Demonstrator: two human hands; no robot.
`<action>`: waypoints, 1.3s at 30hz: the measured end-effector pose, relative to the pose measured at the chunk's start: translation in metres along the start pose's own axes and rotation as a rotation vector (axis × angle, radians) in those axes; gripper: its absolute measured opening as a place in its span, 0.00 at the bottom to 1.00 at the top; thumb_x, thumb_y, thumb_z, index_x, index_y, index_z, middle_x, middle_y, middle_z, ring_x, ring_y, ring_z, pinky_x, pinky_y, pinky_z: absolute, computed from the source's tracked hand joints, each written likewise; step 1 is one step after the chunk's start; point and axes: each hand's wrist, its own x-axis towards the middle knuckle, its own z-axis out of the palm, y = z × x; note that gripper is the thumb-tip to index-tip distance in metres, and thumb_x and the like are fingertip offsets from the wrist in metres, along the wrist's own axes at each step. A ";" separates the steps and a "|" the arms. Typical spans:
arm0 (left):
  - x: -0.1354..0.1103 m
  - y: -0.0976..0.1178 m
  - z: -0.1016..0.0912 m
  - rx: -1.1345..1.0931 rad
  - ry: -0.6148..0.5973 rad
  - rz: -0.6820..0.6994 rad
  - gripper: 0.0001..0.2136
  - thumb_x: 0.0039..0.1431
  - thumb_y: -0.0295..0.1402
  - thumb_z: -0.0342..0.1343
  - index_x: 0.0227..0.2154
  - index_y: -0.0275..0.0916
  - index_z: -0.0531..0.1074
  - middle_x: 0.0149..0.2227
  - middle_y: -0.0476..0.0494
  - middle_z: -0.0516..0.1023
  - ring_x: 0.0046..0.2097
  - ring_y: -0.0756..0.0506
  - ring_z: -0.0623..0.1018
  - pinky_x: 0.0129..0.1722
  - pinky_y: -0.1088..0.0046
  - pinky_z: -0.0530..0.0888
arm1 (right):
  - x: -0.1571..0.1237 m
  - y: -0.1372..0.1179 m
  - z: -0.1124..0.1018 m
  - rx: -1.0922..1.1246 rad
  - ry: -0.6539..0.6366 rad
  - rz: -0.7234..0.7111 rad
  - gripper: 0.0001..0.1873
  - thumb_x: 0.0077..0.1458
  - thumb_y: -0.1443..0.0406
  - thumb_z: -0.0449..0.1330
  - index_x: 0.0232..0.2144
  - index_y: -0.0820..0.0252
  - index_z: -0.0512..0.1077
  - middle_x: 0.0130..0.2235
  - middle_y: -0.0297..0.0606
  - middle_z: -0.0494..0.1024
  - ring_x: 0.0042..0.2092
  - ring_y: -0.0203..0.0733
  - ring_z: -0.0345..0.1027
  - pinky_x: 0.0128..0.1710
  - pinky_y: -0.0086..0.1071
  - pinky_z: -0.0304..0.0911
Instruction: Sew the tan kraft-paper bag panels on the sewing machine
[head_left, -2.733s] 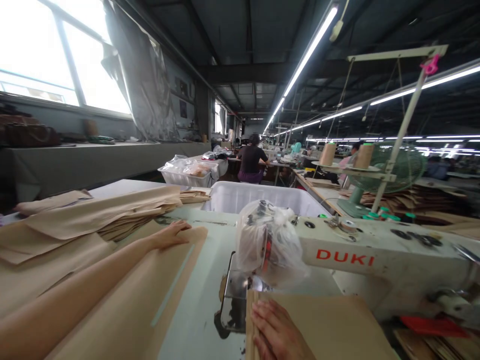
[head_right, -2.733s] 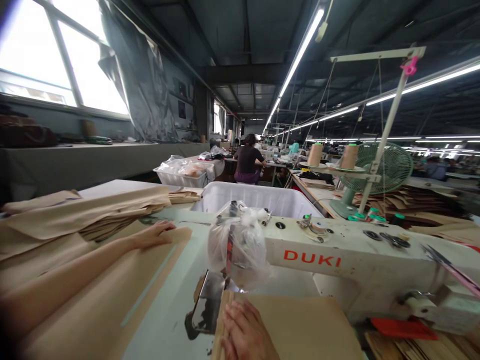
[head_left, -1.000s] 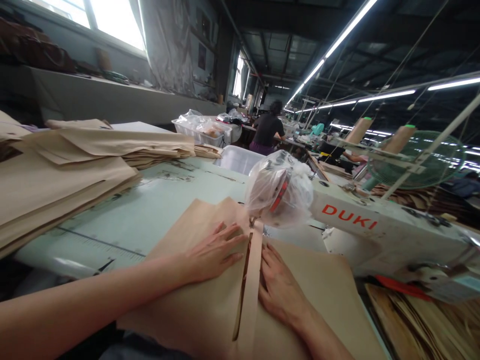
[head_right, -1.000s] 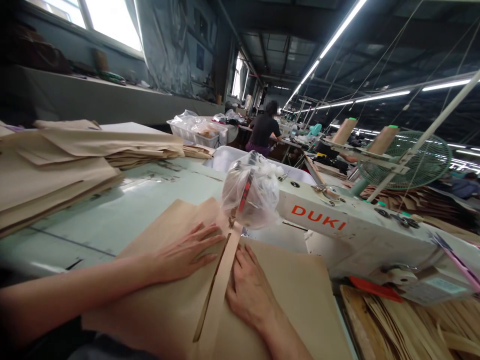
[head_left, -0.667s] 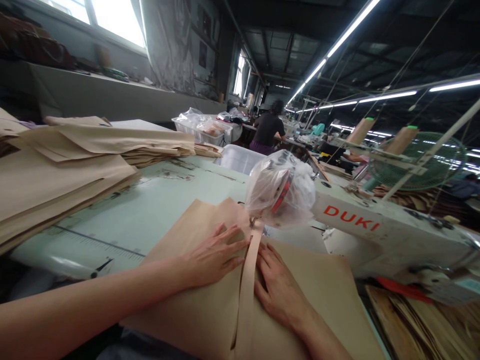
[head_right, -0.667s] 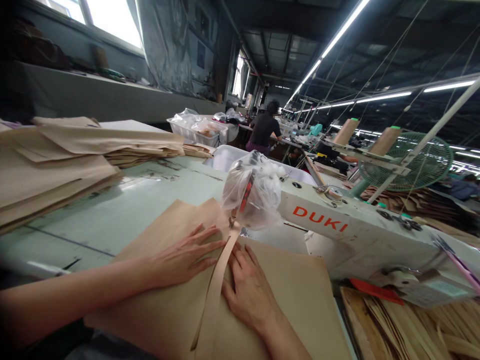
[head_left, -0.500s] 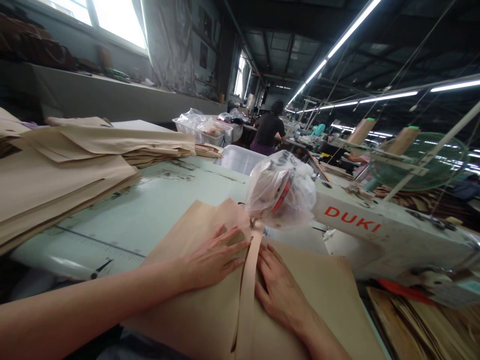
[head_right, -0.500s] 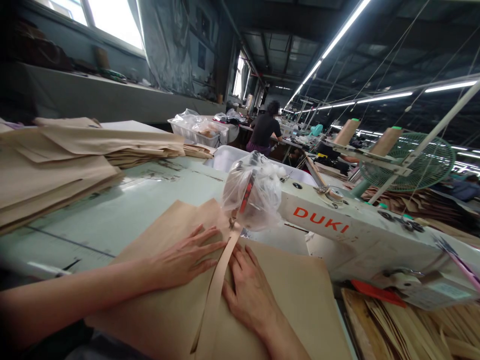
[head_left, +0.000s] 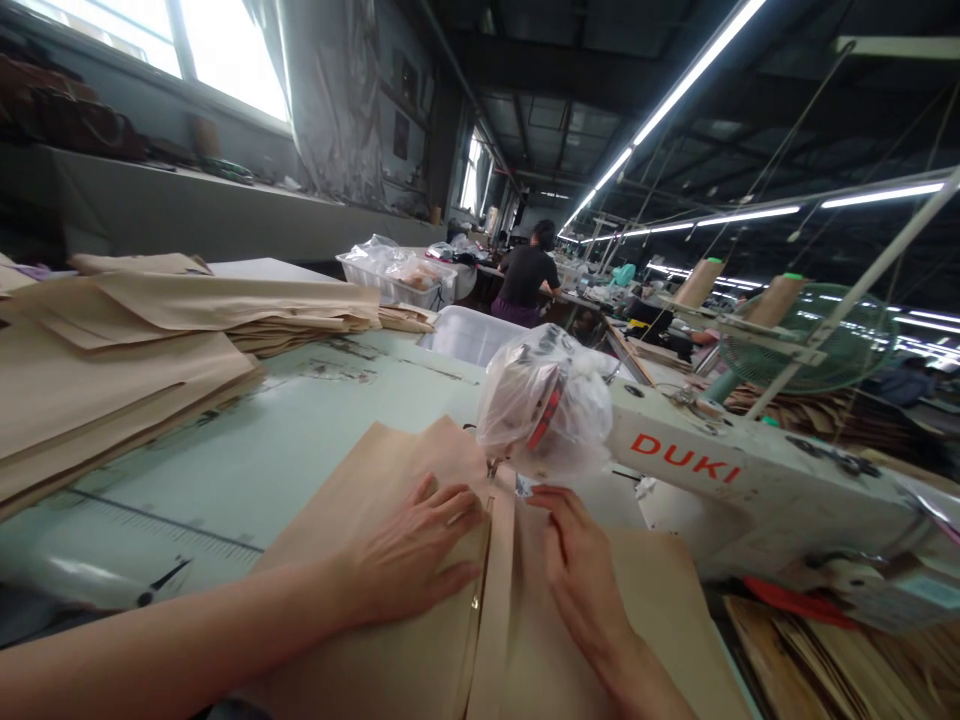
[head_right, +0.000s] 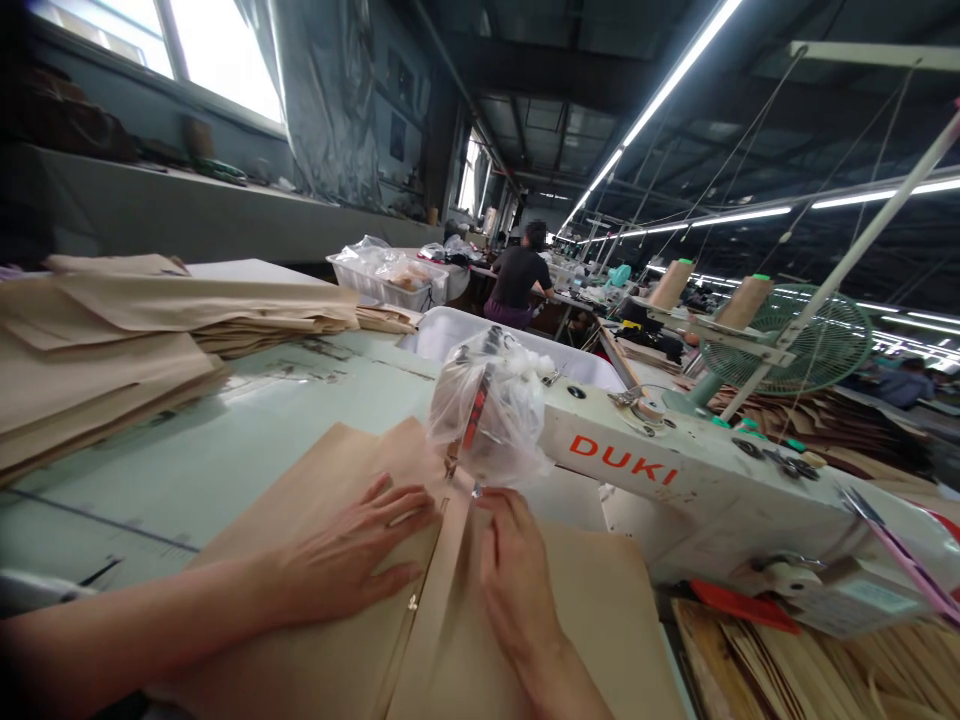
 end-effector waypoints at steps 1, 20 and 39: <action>0.000 0.001 -0.001 -0.002 -0.011 0.001 0.24 0.66 0.42 0.56 0.62 0.43 0.64 0.59 0.36 0.70 0.61 0.33 0.68 0.65 0.39 0.54 | 0.000 -0.001 0.003 -0.030 -0.069 -0.056 0.21 0.60 0.74 0.45 0.50 0.61 0.71 0.53 0.44 0.75 0.56 0.45 0.69 0.58 0.45 0.67; 0.006 -0.027 0.015 -0.002 -0.050 0.009 0.34 0.70 0.48 0.49 0.71 0.54 0.39 0.71 0.45 0.53 0.70 0.33 0.56 0.67 0.36 0.47 | 0.011 0.019 0.034 -0.328 -0.265 -0.292 0.30 0.58 0.75 0.46 0.63 0.70 0.62 0.64 0.48 0.64 0.65 0.53 0.59 0.60 0.52 0.66; 0.013 -0.033 0.010 0.085 -0.028 0.041 0.30 0.69 0.47 0.52 0.69 0.50 0.51 0.69 0.42 0.57 0.68 0.33 0.60 0.66 0.38 0.54 | 0.017 0.017 0.031 -0.295 -0.302 -0.179 0.28 0.62 0.73 0.47 0.64 0.61 0.62 0.66 0.39 0.62 0.65 0.47 0.59 0.64 0.50 0.60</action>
